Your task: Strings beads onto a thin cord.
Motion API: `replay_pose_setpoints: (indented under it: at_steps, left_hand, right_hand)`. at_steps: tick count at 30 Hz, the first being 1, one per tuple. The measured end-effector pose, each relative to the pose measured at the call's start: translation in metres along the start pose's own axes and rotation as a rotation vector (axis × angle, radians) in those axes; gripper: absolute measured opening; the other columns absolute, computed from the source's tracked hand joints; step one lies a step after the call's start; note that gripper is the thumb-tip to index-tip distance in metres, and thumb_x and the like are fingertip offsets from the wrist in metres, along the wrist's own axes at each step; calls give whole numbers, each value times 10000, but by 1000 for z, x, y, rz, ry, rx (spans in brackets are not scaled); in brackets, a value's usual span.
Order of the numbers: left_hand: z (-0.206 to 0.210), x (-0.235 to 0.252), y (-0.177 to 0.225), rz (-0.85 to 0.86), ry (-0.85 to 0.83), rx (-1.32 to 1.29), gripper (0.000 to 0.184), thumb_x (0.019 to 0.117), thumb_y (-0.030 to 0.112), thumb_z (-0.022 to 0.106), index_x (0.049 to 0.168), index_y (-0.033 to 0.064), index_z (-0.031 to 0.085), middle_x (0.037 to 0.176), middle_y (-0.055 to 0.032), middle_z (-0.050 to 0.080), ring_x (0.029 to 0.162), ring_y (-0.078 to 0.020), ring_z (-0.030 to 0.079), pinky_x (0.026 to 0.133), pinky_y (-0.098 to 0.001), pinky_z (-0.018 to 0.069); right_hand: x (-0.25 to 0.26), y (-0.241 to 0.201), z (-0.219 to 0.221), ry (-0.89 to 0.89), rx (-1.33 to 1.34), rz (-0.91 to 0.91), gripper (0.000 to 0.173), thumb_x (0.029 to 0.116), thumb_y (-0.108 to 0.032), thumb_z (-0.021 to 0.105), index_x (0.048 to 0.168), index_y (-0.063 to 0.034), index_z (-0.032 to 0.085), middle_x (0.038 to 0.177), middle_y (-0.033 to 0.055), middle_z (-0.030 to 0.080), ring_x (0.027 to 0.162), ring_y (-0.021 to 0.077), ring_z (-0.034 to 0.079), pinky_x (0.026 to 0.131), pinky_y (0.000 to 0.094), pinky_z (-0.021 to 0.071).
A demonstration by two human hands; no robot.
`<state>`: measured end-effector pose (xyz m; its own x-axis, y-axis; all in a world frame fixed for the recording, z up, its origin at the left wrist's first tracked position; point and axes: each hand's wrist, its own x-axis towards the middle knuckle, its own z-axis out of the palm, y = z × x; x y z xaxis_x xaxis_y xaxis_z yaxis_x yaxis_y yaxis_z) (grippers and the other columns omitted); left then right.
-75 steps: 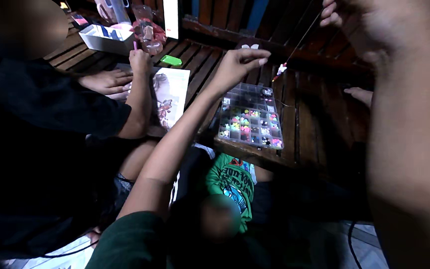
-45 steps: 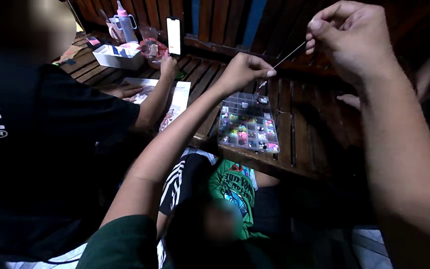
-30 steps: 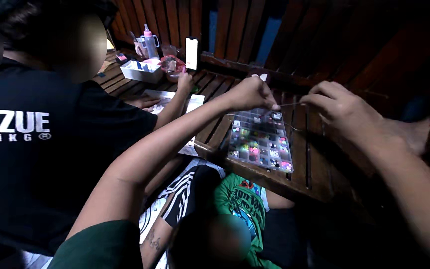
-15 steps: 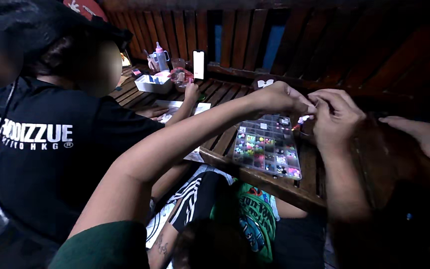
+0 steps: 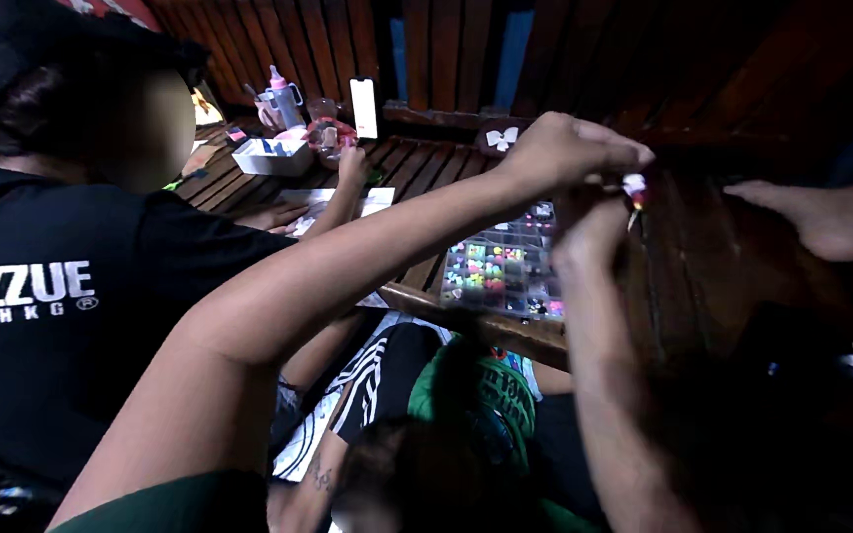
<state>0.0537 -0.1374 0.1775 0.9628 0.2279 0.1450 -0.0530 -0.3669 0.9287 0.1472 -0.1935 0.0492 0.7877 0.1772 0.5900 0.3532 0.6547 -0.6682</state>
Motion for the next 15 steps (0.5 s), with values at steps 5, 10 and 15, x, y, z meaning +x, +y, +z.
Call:
replay_pose_setpoints:
  at_steps: [5,10,15]
  left_hand:
    - [-8,22,-38,-139,177,135,207,993,217,681,1061,37,758,981,-80,713,880,-151,625,830,-389,494]
    - [-18,11,-70,-200,242,84,163,974,178,699,1005,28,756,914,-51,698,836,-105,602,796,-344,484]
    - [-18,-9,-75,-319,221,-3,199,1008,214,650,1075,49,739,1032,-44,697,932,-99,602,858,-341,480]
  right_hand:
    - [-38,-8,37,171,-77,356,147,1026,-14,532,1037,8,677,860,-9,689,747,26,645,743,221,571]
    - [-42,-21,13,-166,-764,77,208,1015,-65,584,1099,57,730,1011,171,723,815,128,665,790,286,543]
    - [-34,-28,-2,-260,-961,-207,187,1012,-97,609,1062,18,748,994,182,686,828,206,650,776,299,527]
